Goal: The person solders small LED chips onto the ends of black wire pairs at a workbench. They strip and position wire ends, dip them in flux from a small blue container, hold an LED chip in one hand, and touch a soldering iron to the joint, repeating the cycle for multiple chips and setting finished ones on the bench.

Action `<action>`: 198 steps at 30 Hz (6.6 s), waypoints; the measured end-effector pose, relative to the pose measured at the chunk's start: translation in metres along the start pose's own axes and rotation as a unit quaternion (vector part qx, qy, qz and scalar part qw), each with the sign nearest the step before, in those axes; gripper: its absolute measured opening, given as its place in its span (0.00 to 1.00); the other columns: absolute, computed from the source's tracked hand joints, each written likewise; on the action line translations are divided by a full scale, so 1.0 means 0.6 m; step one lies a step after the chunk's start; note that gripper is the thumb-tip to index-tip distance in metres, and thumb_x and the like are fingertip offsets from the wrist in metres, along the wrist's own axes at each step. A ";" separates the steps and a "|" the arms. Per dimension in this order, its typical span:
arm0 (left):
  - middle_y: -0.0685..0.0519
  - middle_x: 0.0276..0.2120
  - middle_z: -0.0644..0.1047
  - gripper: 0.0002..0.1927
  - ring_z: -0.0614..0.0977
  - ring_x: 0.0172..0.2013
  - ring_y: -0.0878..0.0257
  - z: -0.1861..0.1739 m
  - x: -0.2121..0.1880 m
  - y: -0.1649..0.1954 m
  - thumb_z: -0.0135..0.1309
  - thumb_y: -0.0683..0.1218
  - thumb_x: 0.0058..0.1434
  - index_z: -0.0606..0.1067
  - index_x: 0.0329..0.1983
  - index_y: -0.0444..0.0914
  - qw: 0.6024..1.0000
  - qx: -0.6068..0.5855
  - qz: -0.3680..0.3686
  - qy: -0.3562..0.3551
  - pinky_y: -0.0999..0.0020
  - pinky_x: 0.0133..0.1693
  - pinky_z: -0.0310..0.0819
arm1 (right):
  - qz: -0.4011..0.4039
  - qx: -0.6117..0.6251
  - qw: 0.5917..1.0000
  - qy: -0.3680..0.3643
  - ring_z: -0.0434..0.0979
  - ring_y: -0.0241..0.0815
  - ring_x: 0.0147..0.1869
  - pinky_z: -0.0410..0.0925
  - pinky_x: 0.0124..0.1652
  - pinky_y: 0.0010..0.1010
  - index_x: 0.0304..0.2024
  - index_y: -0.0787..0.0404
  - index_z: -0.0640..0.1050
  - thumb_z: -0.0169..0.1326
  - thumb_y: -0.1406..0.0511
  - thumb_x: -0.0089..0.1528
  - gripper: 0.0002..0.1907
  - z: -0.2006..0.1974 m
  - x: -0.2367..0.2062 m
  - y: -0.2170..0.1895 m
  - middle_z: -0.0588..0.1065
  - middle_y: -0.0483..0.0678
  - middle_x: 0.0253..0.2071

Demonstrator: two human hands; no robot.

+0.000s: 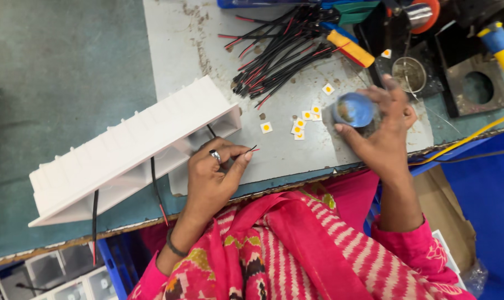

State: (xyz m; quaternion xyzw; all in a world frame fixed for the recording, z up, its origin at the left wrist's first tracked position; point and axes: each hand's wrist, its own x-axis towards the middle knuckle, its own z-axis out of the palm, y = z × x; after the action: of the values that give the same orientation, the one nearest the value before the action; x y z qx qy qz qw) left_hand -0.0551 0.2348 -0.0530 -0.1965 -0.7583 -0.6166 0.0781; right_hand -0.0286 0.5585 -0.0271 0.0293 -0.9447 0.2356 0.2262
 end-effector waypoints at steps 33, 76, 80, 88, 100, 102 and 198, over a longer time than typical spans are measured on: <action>0.50 0.30 0.76 0.06 0.81 0.29 0.57 0.005 0.008 -0.010 0.58 0.41 0.58 0.72 0.30 0.35 1.000 0.014 0.013 0.017 0.64 0.33 0.75 | -0.228 0.241 0.942 -0.043 0.76 0.50 0.61 0.74 0.57 0.36 0.76 0.39 0.38 0.65 0.81 0.60 0.63 0.156 -0.002 -0.144 0.66 0.62 0.66; 0.51 0.28 0.72 0.10 0.77 0.26 0.58 0.009 0.006 -0.014 0.63 0.40 0.55 0.71 0.29 0.36 0.996 0.049 0.046 0.065 0.63 0.29 0.71 | -0.225 0.259 0.938 -0.059 0.75 0.55 0.67 0.72 0.59 0.38 0.76 0.36 0.36 0.64 0.81 0.59 0.64 0.157 -0.010 -0.145 0.66 0.63 0.67; 0.51 0.27 0.73 0.10 0.77 0.25 0.58 0.009 0.006 -0.014 0.62 0.40 0.54 0.71 0.28 0.35 0.996 0.052 0.036 0.064 0.62 0.29 0.70 | -0.227 0.256 0.938 -0.058 0.76 0.54 0.66 0.72 0.59 0.38 0.76 0.36 0.36 0.64 0.81 0.59 0.64 0.158 -0.011 -0.144 0.66 0.63 0.67; 0.51 0.28 0.73 0.08 0.78 0.28 0.57 0.010 0.005 -0.012 0.61 0.40 0.56 0.71 0.30 0.36 0.996 0.029 0.048 0.071 0.63 0.32 0.73 | -0.219 0.233 0.947 -0.040 0.77 0.52 0.64 0.73 0.57 0.35 0.76 0.40 0.35 0.65 0.80 0.61 0.63 0.157 -0.008 -0.148 0.66 0.63 0.67; 0.49 0.28 0.73 0.04 0.77 0.27 0.55 0.003 0.001 -0.006 0.61 0.41 0.59 0.78 0.33 0.34 0.997 0.036 0.047 0.040 0.61 0.30 0.69 | -0.148 0.264 0.953 0.000 0.74 0.48 0.64 0.70 0.62 0.34 0.78 0.44 0.36 0.64 0.82 0.61 0.62 0.148 -0.010 -0.139 0.64 0.60 0.68; 0.49 0.29 0.74 0.04 0.79 0.28 0.54 0.003 0.002 -0.007 0.61 0.41 0.60 0.79 0.34 0.35 0.997 0.038 0.056 0.024 0.61 0.30 0.70 | -0.146 0.264 0.953 0.000 0.75 0.47 0.64 0.71 0.62 0.33 0.78 0.44 0.36 0.63 0.82 0.62 0.62 0.142 -0.007 -0.133 0.64 0.60 0.68; 0.48 0.35 0.82 0.07 0.84 0.36 0.48 -0.005 -0.023 -0.032 0.60 0.42 0.57 0.77 0.37 0.36 0.974 0.163 0.128 -0.086 0.54 0.38 0.77 | -0.219 0.044 0.973 -0.056 0.70 0.41 0.58 0.52 0.62 0.39 0.69 0.58 0.62 0.63 0.69 0.64 0.35 0.125 -0.039 -0.149 0.80 0.38 0.45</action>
State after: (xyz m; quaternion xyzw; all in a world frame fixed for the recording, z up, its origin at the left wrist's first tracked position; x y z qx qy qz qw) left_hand -0.0508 0.2260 -0.0747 -0.3295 -0.8211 -0.4499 0.1219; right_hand -0.0245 0.4438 -0.0578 0.2580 -0.9153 0.2195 0.2177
